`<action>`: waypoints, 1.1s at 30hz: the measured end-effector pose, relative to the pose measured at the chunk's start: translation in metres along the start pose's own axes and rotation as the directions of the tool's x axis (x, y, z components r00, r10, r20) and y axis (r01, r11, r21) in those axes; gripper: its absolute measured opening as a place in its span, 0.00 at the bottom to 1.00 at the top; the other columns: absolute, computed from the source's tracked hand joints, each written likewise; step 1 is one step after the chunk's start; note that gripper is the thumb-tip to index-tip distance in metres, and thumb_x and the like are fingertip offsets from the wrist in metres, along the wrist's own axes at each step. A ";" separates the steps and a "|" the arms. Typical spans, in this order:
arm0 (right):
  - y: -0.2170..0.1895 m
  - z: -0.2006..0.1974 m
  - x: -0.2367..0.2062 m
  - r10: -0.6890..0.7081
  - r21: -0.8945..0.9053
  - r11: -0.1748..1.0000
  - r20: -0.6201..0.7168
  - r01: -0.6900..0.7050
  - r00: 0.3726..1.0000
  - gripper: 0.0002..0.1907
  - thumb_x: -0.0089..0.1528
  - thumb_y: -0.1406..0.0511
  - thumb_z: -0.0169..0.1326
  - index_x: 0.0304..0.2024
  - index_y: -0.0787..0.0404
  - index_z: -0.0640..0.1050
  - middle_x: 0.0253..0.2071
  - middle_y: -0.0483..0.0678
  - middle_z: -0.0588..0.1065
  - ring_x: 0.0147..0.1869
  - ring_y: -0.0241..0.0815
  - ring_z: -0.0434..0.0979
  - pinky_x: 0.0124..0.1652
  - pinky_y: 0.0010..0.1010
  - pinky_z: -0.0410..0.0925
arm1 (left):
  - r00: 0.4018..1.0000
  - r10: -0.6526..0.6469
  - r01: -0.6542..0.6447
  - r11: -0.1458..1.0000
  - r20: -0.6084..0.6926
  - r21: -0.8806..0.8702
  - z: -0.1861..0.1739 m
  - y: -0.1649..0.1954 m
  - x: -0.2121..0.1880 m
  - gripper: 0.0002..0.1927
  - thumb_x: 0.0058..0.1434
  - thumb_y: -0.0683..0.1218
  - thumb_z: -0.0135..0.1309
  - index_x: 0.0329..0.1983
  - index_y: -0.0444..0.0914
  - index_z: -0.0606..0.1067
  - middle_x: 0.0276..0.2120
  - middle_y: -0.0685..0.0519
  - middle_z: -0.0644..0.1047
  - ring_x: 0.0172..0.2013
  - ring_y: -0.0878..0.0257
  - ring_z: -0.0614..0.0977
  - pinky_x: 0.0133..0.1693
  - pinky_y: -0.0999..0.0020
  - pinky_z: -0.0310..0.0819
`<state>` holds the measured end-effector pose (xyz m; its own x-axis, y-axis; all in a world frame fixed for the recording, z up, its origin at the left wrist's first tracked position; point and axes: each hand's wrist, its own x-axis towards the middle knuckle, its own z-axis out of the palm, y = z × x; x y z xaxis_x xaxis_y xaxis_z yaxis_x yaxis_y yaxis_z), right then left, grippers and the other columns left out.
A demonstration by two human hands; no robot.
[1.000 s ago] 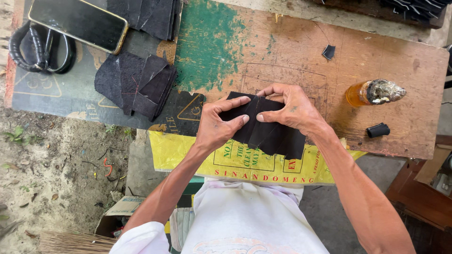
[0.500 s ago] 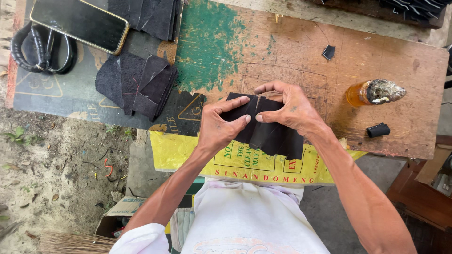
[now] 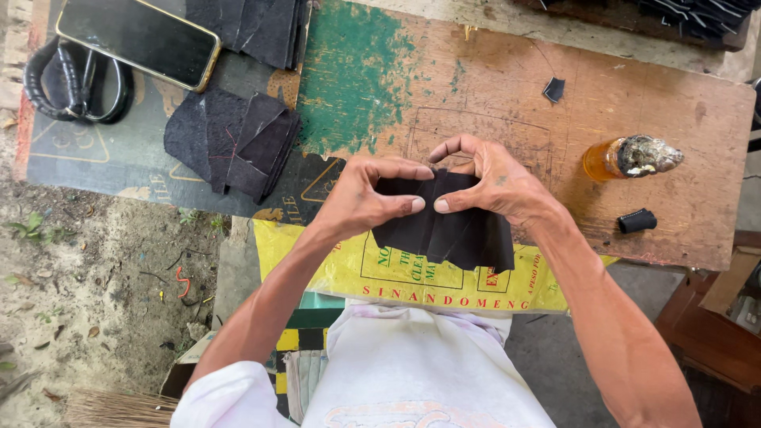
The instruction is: The person aligns and folds black leather pieces on a wooden workbench, then picks up a larger pre-cut leather piece and aligns it with the smaller pieces. The person continues to fold and arrange the leather parts by hand.
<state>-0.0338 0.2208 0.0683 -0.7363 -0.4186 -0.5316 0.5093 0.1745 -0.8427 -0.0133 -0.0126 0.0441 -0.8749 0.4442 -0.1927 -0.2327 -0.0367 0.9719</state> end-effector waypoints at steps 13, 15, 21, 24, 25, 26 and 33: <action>0.004 0.003 0.000 -0.036 0.051 0.998 -0.042 0.038 0.998 0.35 0.47 0.75 0.67 0.56 0.62 0.70 0.40 0.52 0.82 0.43 0.33 0.80 0.44 0.23 0.74 | 0.980 0.076 -0.053 0.990 -0.184 0.128 0.009 -0.014 -0.004 0.21 0.50 0.38 0.67 0.50 0.32 0.82 0.48 0.47 0.84 0.49 0.62 0.84 0.53 0.69 0.78; 0.006 0.003 0.001 -0.046 0.010 0.999 -0.058 0.047 0.997 0.35 0.47 0.76 0.68 0.56 0.62 0.71 0.39 0.52 0.82 0.42 0.33 0.80 0.42 0.23 0.74 | 0.979 0.103 -0.068 0.979 -0.176 0.194 0.009 -0.013 -0.003 0.22 0.50 0.39 0.66 0.50 0.32 0.82 0.48 0.46 0.84 0.50 0.61 0.85 0.53 0.69 0.77; 0.013 0.005 0.005 -0.053 -0.086 0.995 -0.103 0.044 0.993 0.34 0.47 0.76 0.68 0.55 0.63 0.72 0.36 0.52 0.81 0.38 0.34 0.78 0.36 0.23 0.70 | 0.974 0.153 -0.106 0.960 -0.169 0.257 0.012 -0.012 -0.005 0.21 0.50 0.39 0.65 0.49 0.33 0.82 0.48 0.45 0.84 0.50 0.60 0.85 0.53 0.68 0.78; 0.015 0.005 0.008 -0.051 -0.073 0.996 -0.113 0.042 0.992 0.33 0.46 0.77 0.68 0.53 0.63 0.73 0.35 0.51 0.81 0.37 0.33 0.78 0.36 0.22 0.71 | 0.965 0.194 -0.137 0.946 -0.175 0.293 0.013 -0.015 -0.005 0.20 0.50 0.39 0.65 0.49 0.33 0.82 0.47 0.45 0.84 0.50 0.59 0.85 0.54 0.68 0.77; 0.015 0.005 0.008 -0.050 -0.053 0.998 -0.111 0.045 0.993 0.33 0.46 0.77 0.67 0.53 0.63 0.72 0.35 0.50 0.81 0.37 0.33 0.79 0.36 0.22 0.72 | 0.962 0.209 -0.148 0.939 -0.176 0.309 0.013 -0.016 -0.005 0.20 0.50 0.39 0.65 0.49 0.33 0.82 0.47 0.45 0.84 0.50 0.58 0.85 0.54 0.68 0.77; 0.015 0.004 0.008 -0.053 -0.074 0.996 -0.102 0.045 0.993 0.33 0.46 0.76 0.67 0.54 0.62 0.72 0.35 0.49 0.81 0.37 0.31 0.79 0.36 0.21 0.72 | 0.962 0.207 -0.148 0.943 -0.179 0.297 0.013 -0.017 -0.004 0.20 0.50 0.39 0.65 0.49 0.33 0.82 0.47 0.45 0.84 0.50 0.59 0.85 0.54 0.68 0.77; 0.016 -0.002 0.008 -0.097 -0.082 0.992 -0.072 0.091 0.993 0.31 0.51 0.75 0.67 0.56 0.62 0.71 0.34 0.44 0.78 0.36 0.27 0.74 0.35 0.18 0.67 | 0.974 0.039 -0.008 0.991 -0.225 0.136 0.012 -0.024 0.004 0.17 0.51 0.39 0.65 0.46 0.33 0.83 0.43 0.48 0.85 0.45 0.65 0.85 0.50 0.70 0.78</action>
<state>-0.0321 0.2226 0.0502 -0.8123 -0.3685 -0.4521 0.4017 0.2085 -0.8917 -0.0059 0.0010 0.0218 -0.9564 0.2295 -0.1806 -0.1660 0.0815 0.9828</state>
